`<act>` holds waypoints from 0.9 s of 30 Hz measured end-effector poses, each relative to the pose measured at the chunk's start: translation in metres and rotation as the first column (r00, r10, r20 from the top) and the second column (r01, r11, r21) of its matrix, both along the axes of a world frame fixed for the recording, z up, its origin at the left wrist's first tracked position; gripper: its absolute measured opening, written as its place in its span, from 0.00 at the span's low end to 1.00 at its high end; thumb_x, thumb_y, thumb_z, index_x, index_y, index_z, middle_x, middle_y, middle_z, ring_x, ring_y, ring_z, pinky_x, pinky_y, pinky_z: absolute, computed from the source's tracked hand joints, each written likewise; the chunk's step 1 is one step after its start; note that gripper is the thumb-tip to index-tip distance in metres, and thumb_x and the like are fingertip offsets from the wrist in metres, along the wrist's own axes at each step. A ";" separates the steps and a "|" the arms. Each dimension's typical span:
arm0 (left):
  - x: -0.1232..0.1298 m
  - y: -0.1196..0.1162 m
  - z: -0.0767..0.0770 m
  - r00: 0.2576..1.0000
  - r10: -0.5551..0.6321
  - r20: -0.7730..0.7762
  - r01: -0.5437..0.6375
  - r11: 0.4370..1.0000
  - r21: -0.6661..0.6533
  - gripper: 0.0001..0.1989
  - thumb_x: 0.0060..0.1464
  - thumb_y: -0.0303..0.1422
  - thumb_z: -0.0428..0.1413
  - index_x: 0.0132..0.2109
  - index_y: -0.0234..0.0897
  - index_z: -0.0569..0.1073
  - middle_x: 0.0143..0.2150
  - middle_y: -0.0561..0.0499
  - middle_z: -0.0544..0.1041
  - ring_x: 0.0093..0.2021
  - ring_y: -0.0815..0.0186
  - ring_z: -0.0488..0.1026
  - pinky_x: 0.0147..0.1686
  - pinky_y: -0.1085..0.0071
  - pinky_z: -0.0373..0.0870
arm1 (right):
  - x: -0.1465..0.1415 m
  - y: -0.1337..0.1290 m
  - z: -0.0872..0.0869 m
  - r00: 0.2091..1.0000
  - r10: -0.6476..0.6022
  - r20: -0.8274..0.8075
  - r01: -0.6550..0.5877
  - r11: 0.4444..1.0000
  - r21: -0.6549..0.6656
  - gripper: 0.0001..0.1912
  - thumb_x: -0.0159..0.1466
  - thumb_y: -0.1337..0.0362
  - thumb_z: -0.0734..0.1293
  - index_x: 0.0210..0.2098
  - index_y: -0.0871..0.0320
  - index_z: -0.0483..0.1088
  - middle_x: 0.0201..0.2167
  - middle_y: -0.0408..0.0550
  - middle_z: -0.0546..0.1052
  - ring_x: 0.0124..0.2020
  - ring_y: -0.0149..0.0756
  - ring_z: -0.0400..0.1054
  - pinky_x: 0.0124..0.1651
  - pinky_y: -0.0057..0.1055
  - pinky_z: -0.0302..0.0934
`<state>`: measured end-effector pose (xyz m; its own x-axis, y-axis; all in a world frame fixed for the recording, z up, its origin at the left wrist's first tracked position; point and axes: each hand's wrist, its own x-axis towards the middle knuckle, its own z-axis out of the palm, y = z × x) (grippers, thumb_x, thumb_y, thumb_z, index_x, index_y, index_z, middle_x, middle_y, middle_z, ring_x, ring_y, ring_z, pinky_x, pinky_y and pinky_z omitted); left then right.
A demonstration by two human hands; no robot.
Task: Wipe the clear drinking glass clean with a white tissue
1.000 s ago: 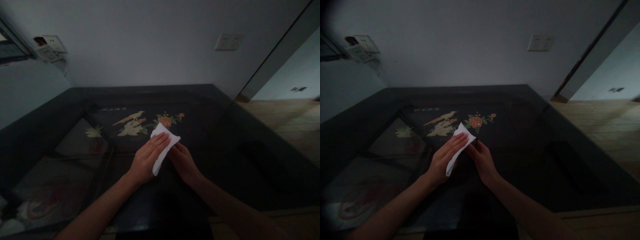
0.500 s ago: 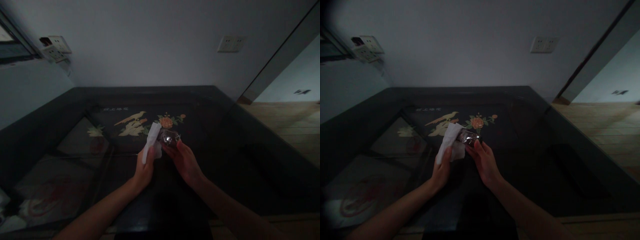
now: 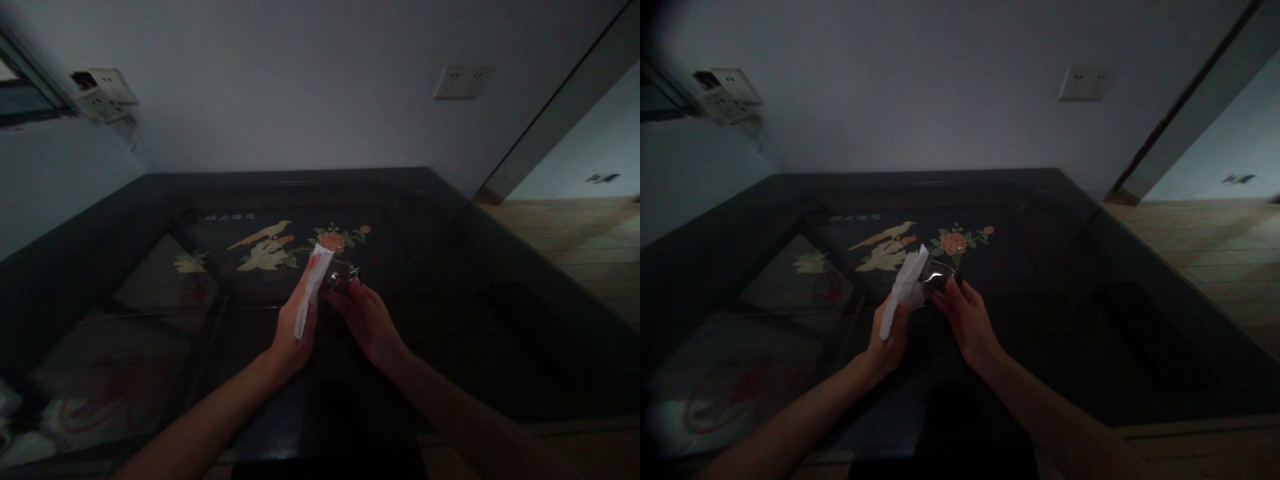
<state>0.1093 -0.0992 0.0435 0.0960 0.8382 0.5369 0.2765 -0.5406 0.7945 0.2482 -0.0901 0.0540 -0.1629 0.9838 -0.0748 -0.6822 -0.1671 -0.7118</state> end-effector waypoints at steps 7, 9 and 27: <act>0.011 -0.003 -0.001 0.759 0.401 0.513 0.001 0.787 -0.617 0.18 0.55 0.44 0.56 0.45 0.36 0.77 0.45 0.48 0.80 0.52 0.58 0.73 0.55 0.67 0.67 | 0.001 0.002 -0.002 1.000 -0.020 0.012 0.020 1.000 0.005 0.18 0.54 0.53 0.74 0.40 0.56 0.76 0.45 0.48 0.79 0.47 0.40 0.72 0.60 0.42 0.58; 0.012 -0.001 -0.003 0.668 0.468 0.579 0.060 0.742 -0.668 0.16 0.54 0.41 0.57 0.46 0.37 0.77 0.46 0.49 0.80 0.52 0.59 0.74 0.55 0.66 0.66 | 0.000 0.002 -0.003 0.999 -0.030 0.026 0.029 0.999 0.015 0.17 0.54 0.53 0.74 0.40 0.55 0.76 0.45 0.47 0.79 0.48 0.40 0.72 0.60 0.41 0.58; 0.023 -0.016 0.016 0.534 0.531 0.658 0.223 0.662 -0.716 0.09 0.55 0.32 0.56 0.41 0.34 0.78 0.41 0.47 0.81 0.52 0.60 0.74 0.59 0.66 0.63 | 0.001 -0.001 -0.006 0.957 -0.167 0.236 0.105 0.961 0.255 0.21 0.55 0.57 0.73 0.47 0.52 0.70 0.46 0.47 0.77 0.47 0.41 0.71 0.54 0.40 0.63</act>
<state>0.1327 -0.1148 0.0599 -0.1992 0.8898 -0.4107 -0.6207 0.2098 0.7555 0.2488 -0.0908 0.0475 -0.0328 0.9893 0.1422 -0.4792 0.1092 -0.8709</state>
